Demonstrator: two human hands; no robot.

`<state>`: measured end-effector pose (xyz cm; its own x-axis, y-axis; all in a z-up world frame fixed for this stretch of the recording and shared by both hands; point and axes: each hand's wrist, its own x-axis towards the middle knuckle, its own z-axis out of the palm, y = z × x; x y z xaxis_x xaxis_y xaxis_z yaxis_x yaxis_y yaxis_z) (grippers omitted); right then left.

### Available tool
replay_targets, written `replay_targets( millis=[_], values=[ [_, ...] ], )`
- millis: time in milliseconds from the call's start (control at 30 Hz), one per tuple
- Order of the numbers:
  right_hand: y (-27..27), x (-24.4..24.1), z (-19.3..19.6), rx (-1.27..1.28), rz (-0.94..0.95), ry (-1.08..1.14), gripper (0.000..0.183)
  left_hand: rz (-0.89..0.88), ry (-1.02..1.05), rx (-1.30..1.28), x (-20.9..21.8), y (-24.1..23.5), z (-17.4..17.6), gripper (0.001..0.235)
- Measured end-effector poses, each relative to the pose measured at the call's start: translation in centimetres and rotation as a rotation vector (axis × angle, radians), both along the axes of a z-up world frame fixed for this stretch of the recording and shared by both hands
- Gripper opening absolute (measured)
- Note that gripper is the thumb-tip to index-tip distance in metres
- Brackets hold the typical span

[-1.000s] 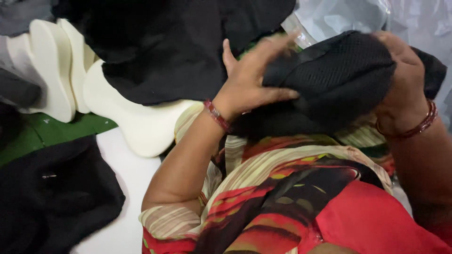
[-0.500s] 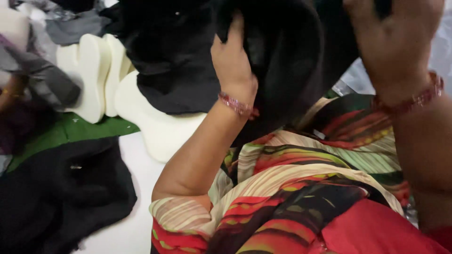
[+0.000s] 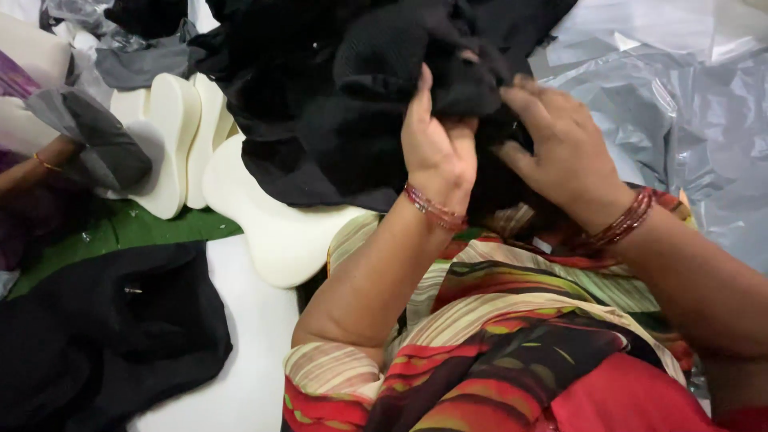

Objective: Cutting black fabric covers for foam products using a pair of scissors.

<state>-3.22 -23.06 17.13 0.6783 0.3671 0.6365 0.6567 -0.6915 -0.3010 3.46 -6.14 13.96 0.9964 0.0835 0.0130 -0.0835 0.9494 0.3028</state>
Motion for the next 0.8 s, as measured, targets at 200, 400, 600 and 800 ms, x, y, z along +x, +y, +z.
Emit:
replay_targets(
  millis=[200, 400, 600, 800],
  values=[
    [0.2, -1.9, -0.3, 0.056, 0.101, 0.161, 0.033, -0.015, 0.118, 0.096, -4.0, 1.9, -3.1, 0.028],
    [1.2, -2.2, 2.1, 0.303, 0.156, 0.291, 0.024, -0.102, -0.009, 0.204, -7.1, 1.2, -1.8, 0.028],
    [1.0, -1.4, 0.4, 0.292, 0.081, 0.287, 0.013, -0.151, -0.087, 0.331, -8.3, 1.9, -1.3, 0.033],
    [-0.7, -0.8, 0.2, 0.322, 0.029, 0.270, 0.016, 0.148, -0.090, 0.786, -7.1, 5.5, -1.1, 0.036]
  ],
)
